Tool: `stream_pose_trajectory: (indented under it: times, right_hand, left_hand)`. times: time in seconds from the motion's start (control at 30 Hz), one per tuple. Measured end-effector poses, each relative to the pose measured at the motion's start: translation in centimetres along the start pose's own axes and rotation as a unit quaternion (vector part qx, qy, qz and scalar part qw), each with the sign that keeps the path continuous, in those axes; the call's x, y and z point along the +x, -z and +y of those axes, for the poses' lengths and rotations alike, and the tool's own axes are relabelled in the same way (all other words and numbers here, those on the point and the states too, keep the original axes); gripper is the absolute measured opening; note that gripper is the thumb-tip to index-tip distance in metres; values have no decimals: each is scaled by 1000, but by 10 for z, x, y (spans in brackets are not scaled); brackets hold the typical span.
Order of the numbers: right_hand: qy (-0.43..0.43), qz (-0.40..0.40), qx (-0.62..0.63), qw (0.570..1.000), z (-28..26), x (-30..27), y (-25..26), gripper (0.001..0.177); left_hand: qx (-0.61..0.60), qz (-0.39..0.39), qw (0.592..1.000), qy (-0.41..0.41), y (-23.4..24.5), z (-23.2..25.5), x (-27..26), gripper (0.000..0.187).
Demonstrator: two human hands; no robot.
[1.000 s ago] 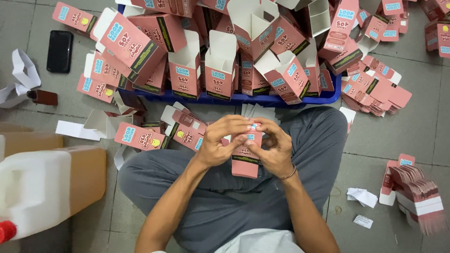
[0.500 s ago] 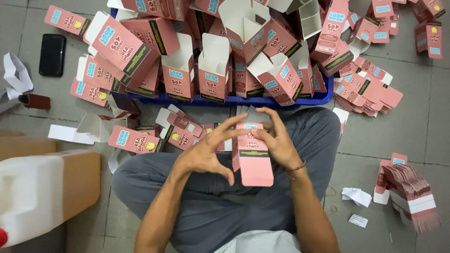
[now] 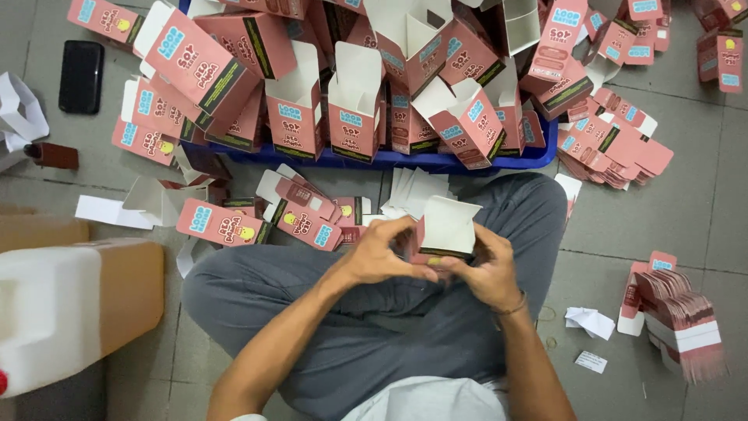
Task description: Folding flat cardboard sheets into small boxes and placing them into a pile.
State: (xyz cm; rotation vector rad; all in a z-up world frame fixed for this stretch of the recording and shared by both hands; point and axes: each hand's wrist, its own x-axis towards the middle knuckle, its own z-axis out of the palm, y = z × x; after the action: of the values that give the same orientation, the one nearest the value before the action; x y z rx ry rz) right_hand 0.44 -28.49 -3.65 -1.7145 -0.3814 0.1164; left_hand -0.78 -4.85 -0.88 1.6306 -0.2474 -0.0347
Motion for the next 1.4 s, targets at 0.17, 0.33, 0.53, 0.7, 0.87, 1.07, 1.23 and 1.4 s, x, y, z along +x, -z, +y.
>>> stream_pose_trajectory:
  times: [0.17,0.33,0.53,0.7,0.87,1.07,1.23,1.4]
  right_hand:
    - [-51,-3,-46,998,1,-16,32,44]
    - [-171,22,-123,977,-17,-22,84,39]
    - [-177,75,-112,975,53,-46,119,25]
    - [-131,140,-40,981,64,-44,107,30]
    - [-71,134,-43,988,38,-34,90,49]
    - [-23,114,-24,993,38,-28,75,75]
    - [-10,109,-29,994,23,-18,64,77]
    - [-8,101,-15,995,4,-6,53,78]
  left_hand:
    - [95,-116,987,65,2,3,-1,65]
    - [229,-147,958,92,25,-23,11,44]
    - [427,-109,892,105,2,-97,36,43]
    - [521,-198,830,-15,-22,-94,62,77]
    - [520,-222,825,14,-30,-127,68,88]
    - [511,-206,833,52,-17,-110,71,85]
    - [472,-182,857,101,-3,-83,67,74]
    - [156,-120,980,27,16,-35,55,64]
